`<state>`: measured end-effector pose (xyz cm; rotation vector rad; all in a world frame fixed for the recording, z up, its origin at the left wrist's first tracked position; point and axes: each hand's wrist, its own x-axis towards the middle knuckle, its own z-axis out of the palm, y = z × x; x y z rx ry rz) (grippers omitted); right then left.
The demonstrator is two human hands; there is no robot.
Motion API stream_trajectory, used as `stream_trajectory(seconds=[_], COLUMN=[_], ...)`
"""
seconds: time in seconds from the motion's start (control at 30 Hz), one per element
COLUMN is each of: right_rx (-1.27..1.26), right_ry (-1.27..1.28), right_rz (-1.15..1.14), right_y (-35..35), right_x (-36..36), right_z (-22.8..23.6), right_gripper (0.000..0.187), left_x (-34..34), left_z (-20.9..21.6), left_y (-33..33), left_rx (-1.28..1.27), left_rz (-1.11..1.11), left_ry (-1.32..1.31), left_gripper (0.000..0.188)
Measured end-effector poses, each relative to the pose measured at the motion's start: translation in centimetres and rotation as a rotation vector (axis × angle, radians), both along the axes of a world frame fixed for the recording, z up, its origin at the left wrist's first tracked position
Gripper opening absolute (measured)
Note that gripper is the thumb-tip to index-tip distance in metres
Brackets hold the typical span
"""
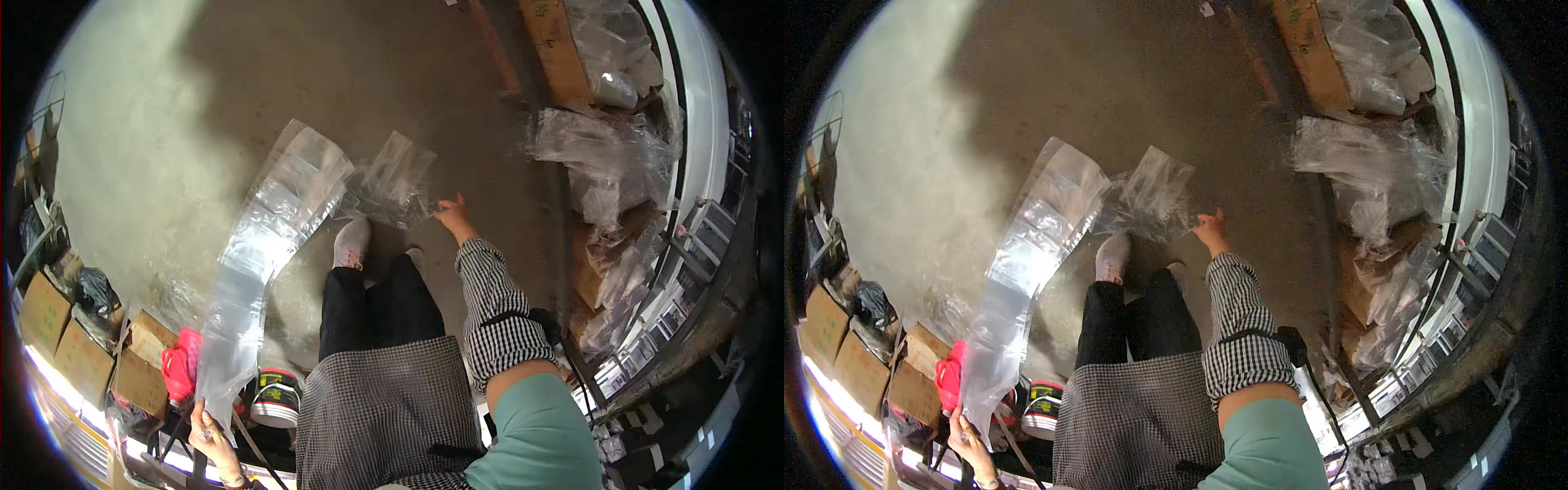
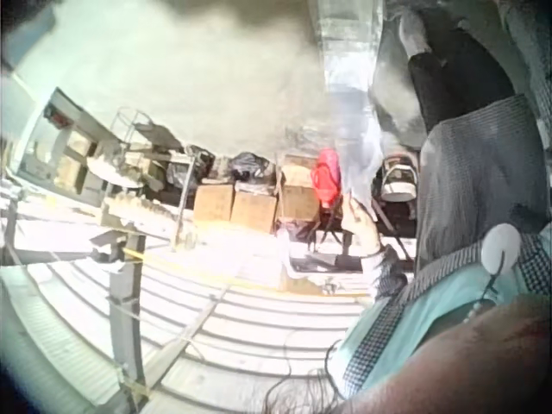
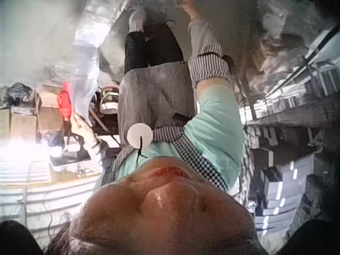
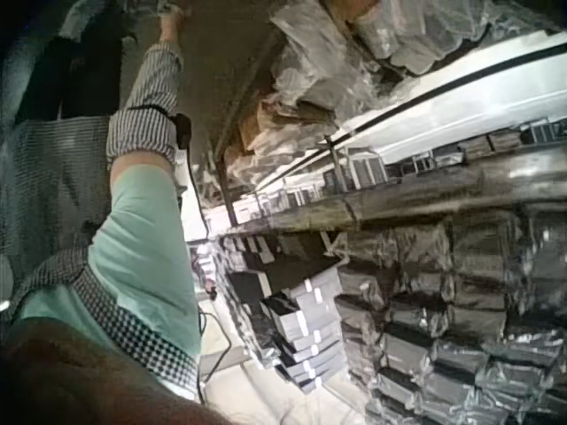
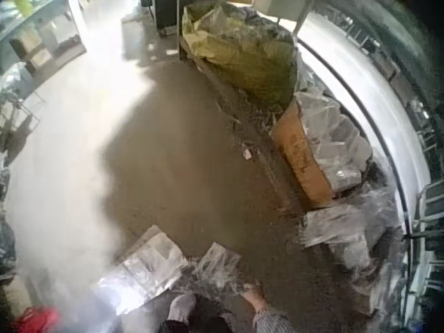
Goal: Collecting aluminum extrusion profiles from warehouse stacks and placing them into plastic bags for shipment or processing.
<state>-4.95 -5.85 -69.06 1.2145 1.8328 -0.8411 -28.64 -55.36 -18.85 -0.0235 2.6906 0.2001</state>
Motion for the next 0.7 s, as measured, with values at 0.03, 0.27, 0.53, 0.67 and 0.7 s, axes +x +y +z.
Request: stream_trajectory(seconds=[0.03, 0.27, 0.53, 0.67, 0.7], right_rx=[-0.039, 0.094, 0.19, -0.059, -0.045], right_ry=[0.007, 0.434, 0.951, 0.925, 0.965], right_rz=[-0.097, -0.505, -0.92, -0.961, -0.958], right_y=[0.3, -2.6, -3.0, -3.2, -3.4], right_x=[0.6, -2.3, -11.5, -12.1, -12.3], right_z=[-1.1, 4.7, 36.2, 52.8, 57.4], right_gripper=[0.05, 0.032, 0.016, 0.012, 0.012], left_x=[0.4, 0.9, 1.2, -1.2, -2.2], left_z=[-1.2, -2.0, 6.7, 13.7, 16.6], left_y=[-0.3, 0.8, 10.8, 18.1, 20.2], left_rx=[0.004, 0.1, 0.467, 0.716, 0.71], left_rz=[-0.005, -0.007, 0.101, -0.077, -0.191], left_ry=[0.002, 0.045, -0.035, -0.041, -0.086], left_gripper=[0.026, 0.024, 0.022, 0.033, 0.041])
